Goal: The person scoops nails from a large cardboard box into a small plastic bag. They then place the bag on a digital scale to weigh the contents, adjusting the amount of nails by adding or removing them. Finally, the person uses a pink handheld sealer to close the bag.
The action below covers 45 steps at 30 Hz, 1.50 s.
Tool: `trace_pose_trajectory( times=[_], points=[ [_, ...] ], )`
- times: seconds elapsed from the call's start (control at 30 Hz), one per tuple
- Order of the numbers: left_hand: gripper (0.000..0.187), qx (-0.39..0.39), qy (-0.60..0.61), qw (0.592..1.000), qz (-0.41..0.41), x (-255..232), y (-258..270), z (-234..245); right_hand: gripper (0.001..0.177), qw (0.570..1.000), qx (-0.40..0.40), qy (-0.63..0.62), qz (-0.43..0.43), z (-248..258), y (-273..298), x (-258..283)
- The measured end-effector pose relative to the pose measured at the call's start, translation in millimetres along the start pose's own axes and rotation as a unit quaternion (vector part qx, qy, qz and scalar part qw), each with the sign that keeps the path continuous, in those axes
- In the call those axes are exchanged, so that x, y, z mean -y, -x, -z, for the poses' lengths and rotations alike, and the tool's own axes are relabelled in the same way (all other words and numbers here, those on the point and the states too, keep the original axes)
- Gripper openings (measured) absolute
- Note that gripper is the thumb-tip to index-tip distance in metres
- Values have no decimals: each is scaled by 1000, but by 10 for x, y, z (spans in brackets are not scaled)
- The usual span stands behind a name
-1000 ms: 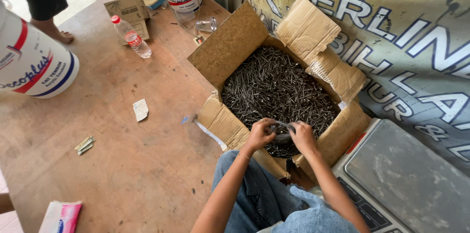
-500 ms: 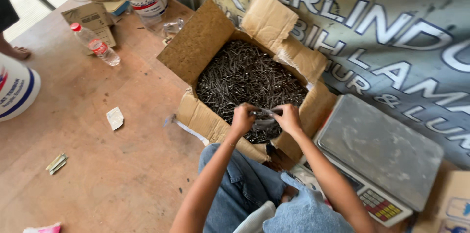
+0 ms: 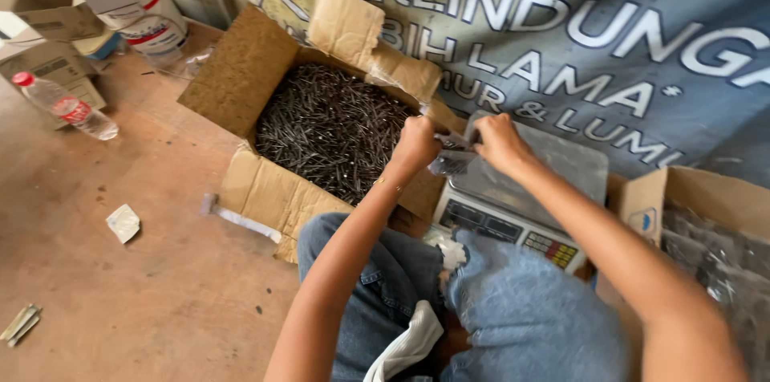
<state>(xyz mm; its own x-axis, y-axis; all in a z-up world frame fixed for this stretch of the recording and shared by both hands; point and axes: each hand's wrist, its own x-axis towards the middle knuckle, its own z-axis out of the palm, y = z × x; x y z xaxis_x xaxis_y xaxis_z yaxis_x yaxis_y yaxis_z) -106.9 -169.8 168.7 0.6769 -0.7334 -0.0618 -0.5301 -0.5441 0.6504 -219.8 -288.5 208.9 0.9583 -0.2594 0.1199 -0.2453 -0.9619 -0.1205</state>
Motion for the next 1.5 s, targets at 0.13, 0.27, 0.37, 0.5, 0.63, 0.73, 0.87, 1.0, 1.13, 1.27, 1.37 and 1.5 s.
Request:
trace_pose_trajectory(
  times=[0.13, 0.27, 0.37, 0.5, 0.63, 0.73, 0.87, 1.0, 1.13, 1.27, 1.37, 1.5],
  points=[
    [27, 16, -10, 995, -96, -481, 23, -229, 10, 998, 14, -20, -62, 165, 318, -551],
    [27, 28, -24, 997, -74, -805, 18, -510, 14, 993, -2, 13, -121, 175, 572, -911],
    [27, 28, -23, 997, -68, -926, -143, -755, 14, 989, -26, 3, -148, 103, 659, -1164],
    [27, 17, -29, 995, -90, -841, -422, -1138, 10, 984, -50, -40, -167, 363, 806, -981],
    [29, 23, -32, 991, -127, -771, -691, -1433, 7, 970, -77, -77, -216, -51, 774, -1356],
    [28, 19, -24, 992, -118, -793, -797, -1572, 6, 964, -85, -86, -236, -101, 798, -1433],
    [30, 49, -19, 991, -121, -875, -798, -1519, 8, 942, -111, -138, -285, 53, 854, -1368],
    [27, 70, -24, 987, -141, -796, -951, -1720, 11, 923, -119, -172, -323, 33, 935, -1369],
    [27, 92, 0, 985, -147, -743, -863, -1779, 11, 904, -112, -206, -356, -298, 926, -1463],
    [27, 80, 93, 980, -157, -675, -707, -1638, 12, 910, -103, -206, -345, -469, 914, -1518],
    [25, 83, 130, 972, -176, -679, -651, -1552, 16, 917, -90, -211, -326, -443, 913, -1526],
    [26, 79, 98, 971, -204, -678, -672, -1536, 21, 924, -76, -221, -302, -339, 909, -1475]
  ],
)
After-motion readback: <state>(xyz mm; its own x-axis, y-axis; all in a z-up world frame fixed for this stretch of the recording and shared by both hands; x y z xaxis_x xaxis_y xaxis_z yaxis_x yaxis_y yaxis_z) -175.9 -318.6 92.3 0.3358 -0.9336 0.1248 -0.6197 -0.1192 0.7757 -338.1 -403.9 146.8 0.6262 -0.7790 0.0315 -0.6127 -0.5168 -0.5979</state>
